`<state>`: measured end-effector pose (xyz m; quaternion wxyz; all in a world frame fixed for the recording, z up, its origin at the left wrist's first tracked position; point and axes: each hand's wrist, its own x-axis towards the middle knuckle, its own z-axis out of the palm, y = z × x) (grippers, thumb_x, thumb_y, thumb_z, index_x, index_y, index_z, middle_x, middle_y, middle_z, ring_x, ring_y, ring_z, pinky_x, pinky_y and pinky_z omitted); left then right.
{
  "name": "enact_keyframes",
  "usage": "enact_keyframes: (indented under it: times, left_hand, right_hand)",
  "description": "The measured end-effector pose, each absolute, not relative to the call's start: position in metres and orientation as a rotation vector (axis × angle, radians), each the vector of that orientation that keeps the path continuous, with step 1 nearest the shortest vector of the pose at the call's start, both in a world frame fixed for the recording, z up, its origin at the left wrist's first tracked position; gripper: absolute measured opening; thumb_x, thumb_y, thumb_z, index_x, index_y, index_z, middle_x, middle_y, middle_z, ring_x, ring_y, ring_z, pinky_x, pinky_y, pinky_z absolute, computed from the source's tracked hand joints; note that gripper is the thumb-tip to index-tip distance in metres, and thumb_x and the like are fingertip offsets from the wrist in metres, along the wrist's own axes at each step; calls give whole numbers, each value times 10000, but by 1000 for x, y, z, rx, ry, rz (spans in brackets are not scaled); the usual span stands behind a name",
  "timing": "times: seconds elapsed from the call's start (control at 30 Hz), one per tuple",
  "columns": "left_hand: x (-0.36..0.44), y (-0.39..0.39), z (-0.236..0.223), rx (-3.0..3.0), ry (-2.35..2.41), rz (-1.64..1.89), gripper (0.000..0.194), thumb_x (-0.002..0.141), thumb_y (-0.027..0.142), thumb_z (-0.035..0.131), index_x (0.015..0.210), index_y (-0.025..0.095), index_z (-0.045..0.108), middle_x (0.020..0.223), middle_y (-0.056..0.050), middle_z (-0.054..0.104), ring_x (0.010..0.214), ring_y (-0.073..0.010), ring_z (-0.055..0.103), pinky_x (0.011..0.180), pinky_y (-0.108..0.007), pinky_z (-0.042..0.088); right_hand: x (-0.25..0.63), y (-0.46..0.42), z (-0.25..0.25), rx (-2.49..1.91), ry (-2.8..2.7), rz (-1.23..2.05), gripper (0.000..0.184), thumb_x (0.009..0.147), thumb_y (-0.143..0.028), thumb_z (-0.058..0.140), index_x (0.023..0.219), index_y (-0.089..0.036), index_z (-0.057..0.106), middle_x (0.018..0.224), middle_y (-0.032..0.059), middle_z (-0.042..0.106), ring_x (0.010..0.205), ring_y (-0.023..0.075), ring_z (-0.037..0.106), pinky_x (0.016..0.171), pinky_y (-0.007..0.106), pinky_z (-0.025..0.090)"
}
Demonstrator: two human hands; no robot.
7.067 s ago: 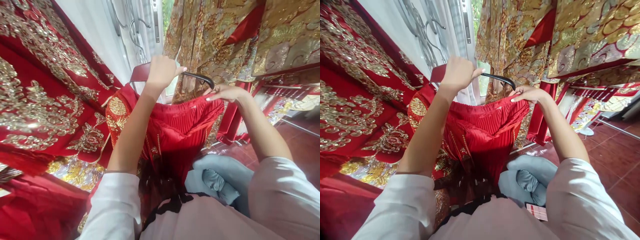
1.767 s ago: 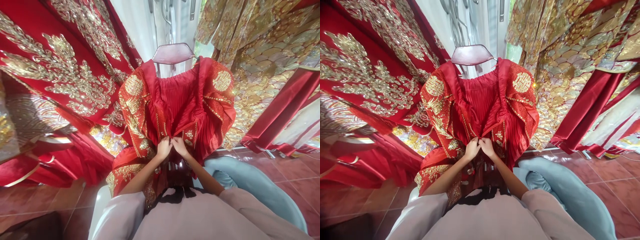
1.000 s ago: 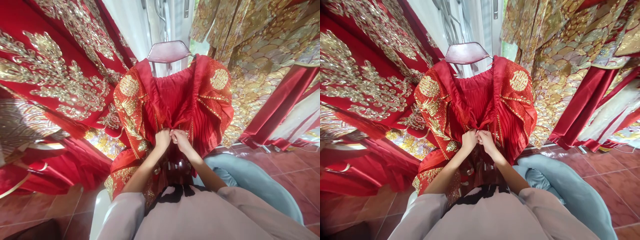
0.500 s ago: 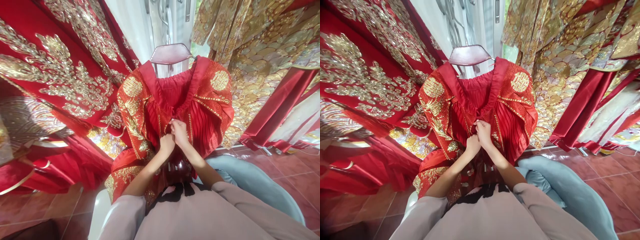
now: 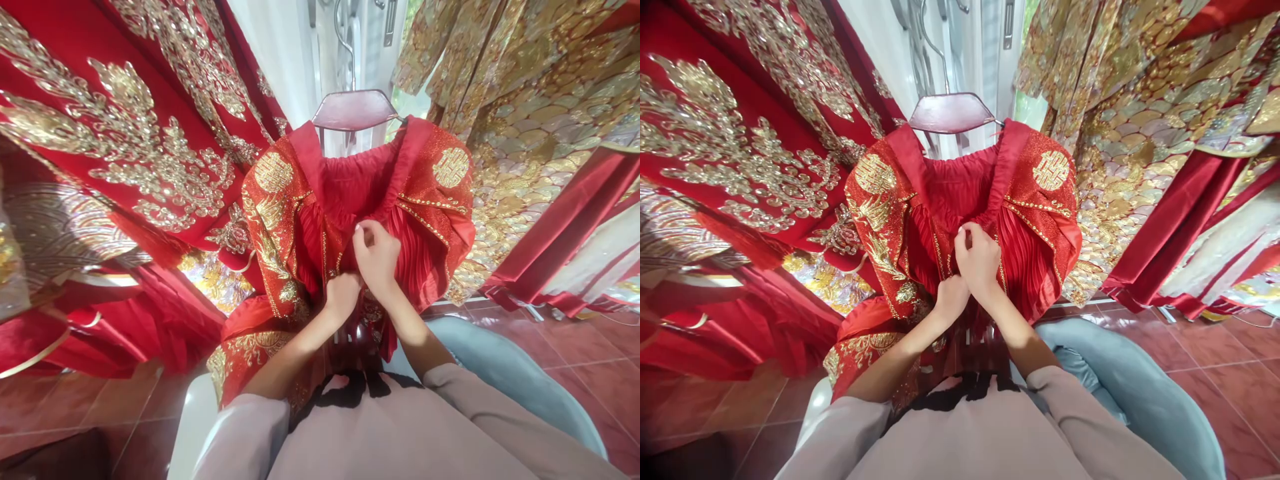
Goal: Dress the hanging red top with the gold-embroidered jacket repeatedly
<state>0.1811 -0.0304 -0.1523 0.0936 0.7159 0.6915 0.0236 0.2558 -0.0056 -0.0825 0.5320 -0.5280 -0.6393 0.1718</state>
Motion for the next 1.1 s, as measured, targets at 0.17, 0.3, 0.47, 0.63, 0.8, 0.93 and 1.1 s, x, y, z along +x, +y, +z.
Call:
enact_keyframes:
  times: [0.17,0.3,0.47,0.63,0.8,0.93,1.1]
  left_hand:
    - [185,-36,-147,2173,2068,99,366,965,215,344,938,84,685,866,-171,697,835,-291,691,691,-363,541]
    - [185,-37,-141,2166,2073,114,374,969,248,345,922,96,684,862,-161,700,809,-281,692,672,-346,527]
    - [162,-34,-126,2069,1958,270,385,956,339,372,846,134,679,808,-117,695,788,-270,681,710,-353,500]
    - [148,-30,-122,1672,1386,1065,537,953,481,250,885,133,655,900,-112,685,872,-216,643,768,-315,498]
    - [169,-21,-134,1376,951,1288,518,875,574,367,1056,150,604,1187,-131,613,1153,-234,547,994,-371,413]
    - [183,-21,-133,1279,999,1384,321,727,345,659,965,150,566,963,-67,641,951,-178,602,898,-300,452]
    - [181,-23,-123,1239,1072,1377,158,748,283,623,764,142,554,685,16,555,666,-93,547,691,-210,444]
  right_hand:
    - [257,12,-67,-1378,-1882,426,383,888,-181,402,1216,-95,582,698,68,638,628,177,578,683,281,406]
    - [265,9,-62,-1337,-1905,321,264,917,-223,417,889,-145,667,744,61,656,650,163,588,658,253,383]
    - [281,-29,-79,-1403,-1941,270,246,939,-254,410,923,-147,630,723,54,658,632,173,601,610,245,358]
    - [289,-53,-122,-1473,-2127,344,269,958,-244,360,975,-155,614,760,66,674,637,191,635,581,244,354]
    - [283,-56,-133,-1427,-2158,376,265,945,-203,358,959,-155,618,803,79,684,685,197,656,600,242,373]
    - [279,-56,-125,-1515,-2216,418,223,899,-124,403,908,-111,625,807,119,686,728,231,666,612,253,372]
    - [285,-54,-120,-1430,-2351,504,266,933,-133,360,926,-110,624,815,101,691,711,197,658,646,244,390]
